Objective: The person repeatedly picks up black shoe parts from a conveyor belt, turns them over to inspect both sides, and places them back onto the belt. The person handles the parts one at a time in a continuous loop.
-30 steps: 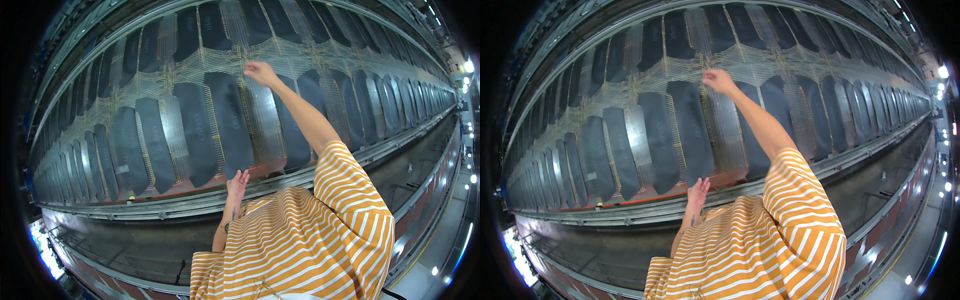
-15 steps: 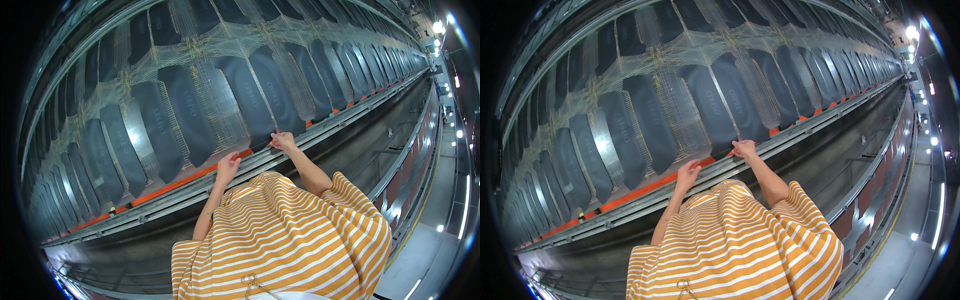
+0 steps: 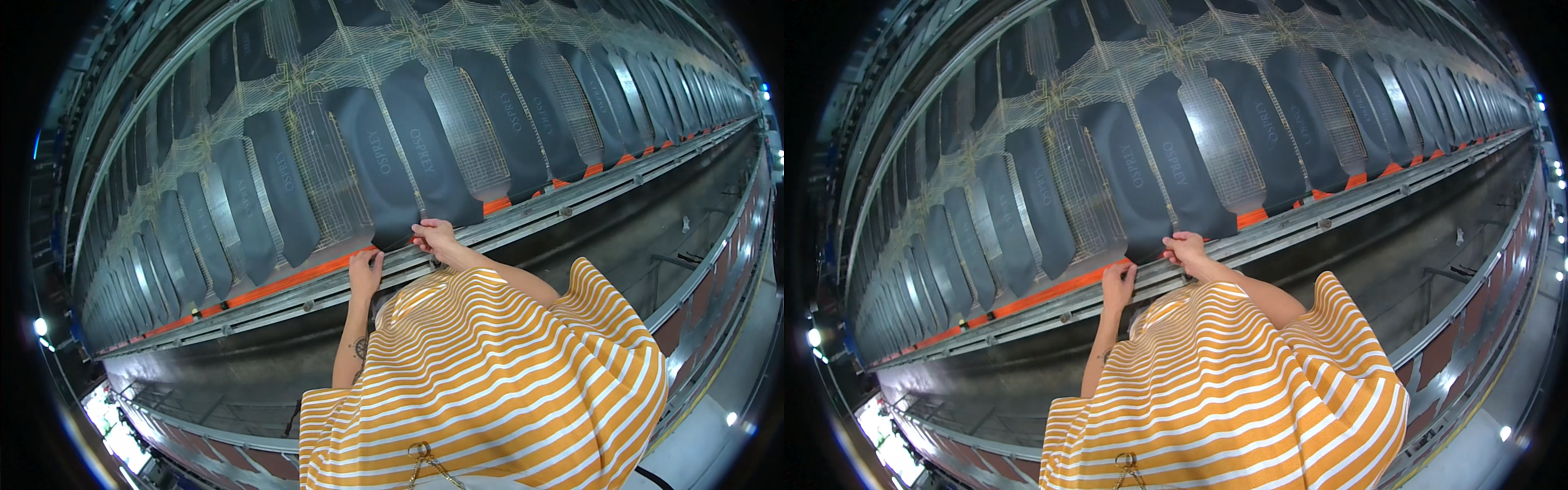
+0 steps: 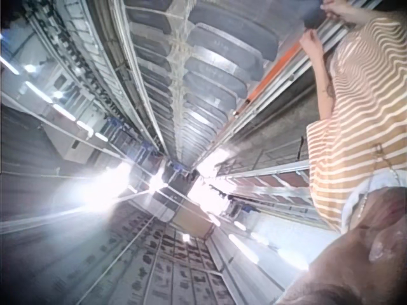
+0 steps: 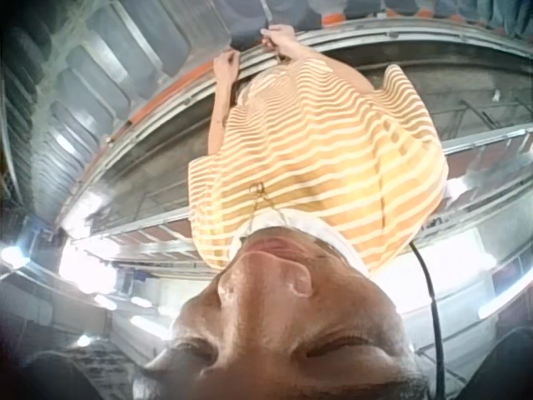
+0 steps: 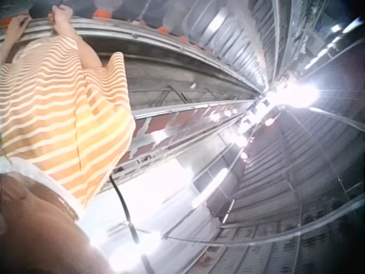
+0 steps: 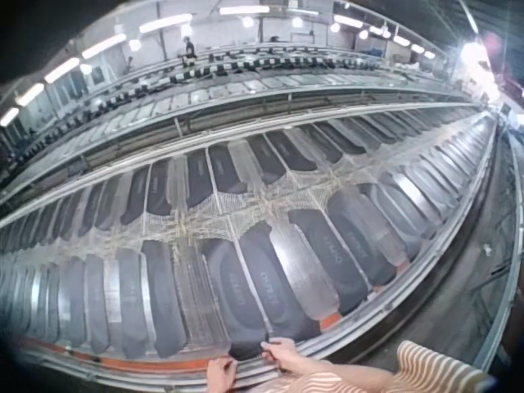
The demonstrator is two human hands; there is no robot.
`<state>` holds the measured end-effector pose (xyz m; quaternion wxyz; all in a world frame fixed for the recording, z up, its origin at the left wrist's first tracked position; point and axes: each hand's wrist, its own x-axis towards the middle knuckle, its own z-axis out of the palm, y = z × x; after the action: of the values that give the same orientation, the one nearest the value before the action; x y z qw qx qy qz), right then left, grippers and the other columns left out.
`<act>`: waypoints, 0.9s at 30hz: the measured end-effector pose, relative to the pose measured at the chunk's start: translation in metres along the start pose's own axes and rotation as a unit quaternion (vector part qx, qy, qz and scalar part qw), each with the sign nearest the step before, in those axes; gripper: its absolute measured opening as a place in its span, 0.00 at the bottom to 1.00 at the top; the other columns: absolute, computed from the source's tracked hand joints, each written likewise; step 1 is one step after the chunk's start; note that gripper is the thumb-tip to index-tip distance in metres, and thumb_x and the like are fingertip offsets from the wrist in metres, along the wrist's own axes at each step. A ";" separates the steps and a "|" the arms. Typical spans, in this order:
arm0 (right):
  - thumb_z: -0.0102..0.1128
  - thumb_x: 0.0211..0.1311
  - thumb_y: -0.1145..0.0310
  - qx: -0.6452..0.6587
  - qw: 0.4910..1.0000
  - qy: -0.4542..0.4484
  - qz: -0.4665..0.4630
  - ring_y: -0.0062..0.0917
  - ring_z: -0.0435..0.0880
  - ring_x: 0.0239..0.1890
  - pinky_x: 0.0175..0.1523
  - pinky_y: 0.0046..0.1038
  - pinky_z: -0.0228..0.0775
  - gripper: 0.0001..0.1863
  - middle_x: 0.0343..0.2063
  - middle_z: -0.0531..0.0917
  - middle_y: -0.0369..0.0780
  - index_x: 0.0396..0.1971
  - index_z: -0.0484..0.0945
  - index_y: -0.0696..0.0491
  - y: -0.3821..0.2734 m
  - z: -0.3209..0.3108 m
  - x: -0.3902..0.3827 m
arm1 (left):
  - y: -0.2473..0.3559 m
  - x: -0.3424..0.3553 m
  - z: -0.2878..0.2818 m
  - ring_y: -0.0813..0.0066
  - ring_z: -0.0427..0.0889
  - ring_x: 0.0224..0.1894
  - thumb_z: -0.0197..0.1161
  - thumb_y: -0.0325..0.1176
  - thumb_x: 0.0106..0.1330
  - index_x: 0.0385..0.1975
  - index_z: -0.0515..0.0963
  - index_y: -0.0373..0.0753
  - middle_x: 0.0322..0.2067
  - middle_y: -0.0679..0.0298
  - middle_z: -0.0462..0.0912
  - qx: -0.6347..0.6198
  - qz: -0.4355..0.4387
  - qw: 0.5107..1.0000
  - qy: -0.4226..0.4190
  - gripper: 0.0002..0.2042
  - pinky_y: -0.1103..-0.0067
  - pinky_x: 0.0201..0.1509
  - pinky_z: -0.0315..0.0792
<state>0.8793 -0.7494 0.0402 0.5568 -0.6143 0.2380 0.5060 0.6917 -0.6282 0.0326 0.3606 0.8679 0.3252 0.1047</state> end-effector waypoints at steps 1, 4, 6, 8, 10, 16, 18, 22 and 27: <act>0.69 0.59 0.70 0.020 1.000 -0.007 0.015 0.16 0.77 0.18 0.18 0.20 0.65 0.15 0.25 0.82 0.37 0.42 0.74 0.57 0.001 -0.002 0.001 | 0.000 0.001 0.002 0.55 0.81 0.32 0.65 0.38 0.63 0.31 0.83 0.33 0.28 0.52 0.83 0.001 -0.024 1.000 0.005 0.12 0.66 0.40 0.73; 0.68 0.60 0.68 0.025 0.998 -0.018 0.052 0.15 0.77 0.18 0.18 0.20 0.65 0.12 0.22 0.81 0.36 0.37 0.74 0.54 -0.002 -0.006 0.002 | 0.004 0.002 0.011 0.58 0.80 0.21 0.62 0.44 0.66 0.25 0.81 0.30 0.19 0.49 0.80 -0.029 -0.068 0.995 0.061 0.20 0.67 0.28 0.70; 0.67 0.62 0.67 0.016 0.996 -0.035 0.080 0.15 0.76 0.17 0.17 0.19 0.63 0.10 0.21 0.81 0.36 0.34 0.74 0.53 -0.009 -0.006 0.009 | 0.013 0.010 0.009 0.59 0.79 0.21 0.62 0.45 0.67 0.24 0.80 0.29 0.18 0.49 0.78 -0.017 -0.123 0.991 0.039 0.21 0.67 0.28 0.70; 0.66 0.63 0.65 -0.033 0.994 -0.056 0.091 0.14 0.74 0.16 0.16 0.18 0.61 0.10 0.20 0.81 0.36 0.32 0.74 0.52 -0.017 -0.007 0.014 | 0.018 0.013 0.009 0.58 0.76 0.19 0.60 0.46 0.68 0.21 0.78 0.30 0.16 0.48 0.74 -0.015 -0.155 0.987 0.034 0.23 0.66 0.28 0.68; 0.64 0.64 0.64 -0.122 0.985 -0.078 0.089 0.13 0.73 0.15 0.16 0.18 0.58 0.09 0.20 0.81 0.36 0.31 0.75 0.52 -0.024 -0.008 0.016 | 0.016 0.009 0.011 0.53 0.78 0.21 0.59 0.47 0.68 0.21 0.79 0.30 0.16 0.47 0.75 0.013 -0.155 0.988 0.022 0.23 0.65 0.29 0.69; 0.65 0.63 0.63 -0.140 0.971 -0.176 0.082 0.11 0.71 0.14 0.15 0.18 0.54 0.09 0.19 0.81 0.34 0.29 0.76 0.50 -0.065 0.003 0.014 | 0.005 0.004 0.021 0.57 0.77 0.19 0.49 0.57 0.71 0.24 0.83 0.35 0.16 0.52 0.78 0.021 -0.179 0.984 -0.008 0.29 0.64 0.28 0.69; 0.67 0.61 0.63 -0.047 0.974 -0.202 0.091 0.12 0.72 0.16 0.15 0.17 0.57 0.08 0.19 0.79 0.32 0.30 0.78 0.49 -0.070 0.001 0.029 | 0.006 0.020 0.028 0.63 0.78 0.21 0.47 0.61 0.70 0.31 0.84 0.38 0.21 0.55 0.82 -0.256 -0.307 0.916 0.027 0.30 0.67 0.26 0.68; 0.67 0.60 0.57 -0.172 0.948 -0.238 0.124 0.17 0.74 0.17 0.17 0.17 0.62 0.15 0.21 0.80 0.36 0.28 0.77 0.54 -0.062 -0.015 0.039 | 0.038 0.052 0.019 0.74 0.80 0.26 0.57 0.61 0.65 0.39 0.79 0.36 0.28 0.62 0.83 -0.557 -0.425 0.711 -0.061 0.28 0.79 0.21 0.69; 0.63 0.64 0.52 -0.073 0.970 -0.158 0.172 0.16 0.73 0.17 0.19 0.16 0.63 0.17 0.20 0.76 0.37 0.35 0.75 0.51 -0.057 -0.010 0.038 | 0.073 0.068 0.015 0.71 0.80 0.21 0.66 0.34 0.65 0.38 0.77 0.35 0.26 0.59 0.81 -0.549 -0.445 0.706 -0.049 0.10 0.81 0.17 0.70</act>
<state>0.9462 -0.7333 0.0300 0.4457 -0.5152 0.2117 0.7008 0.7860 -0.6316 0.0692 0.7934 0.2749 0.5409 0.0491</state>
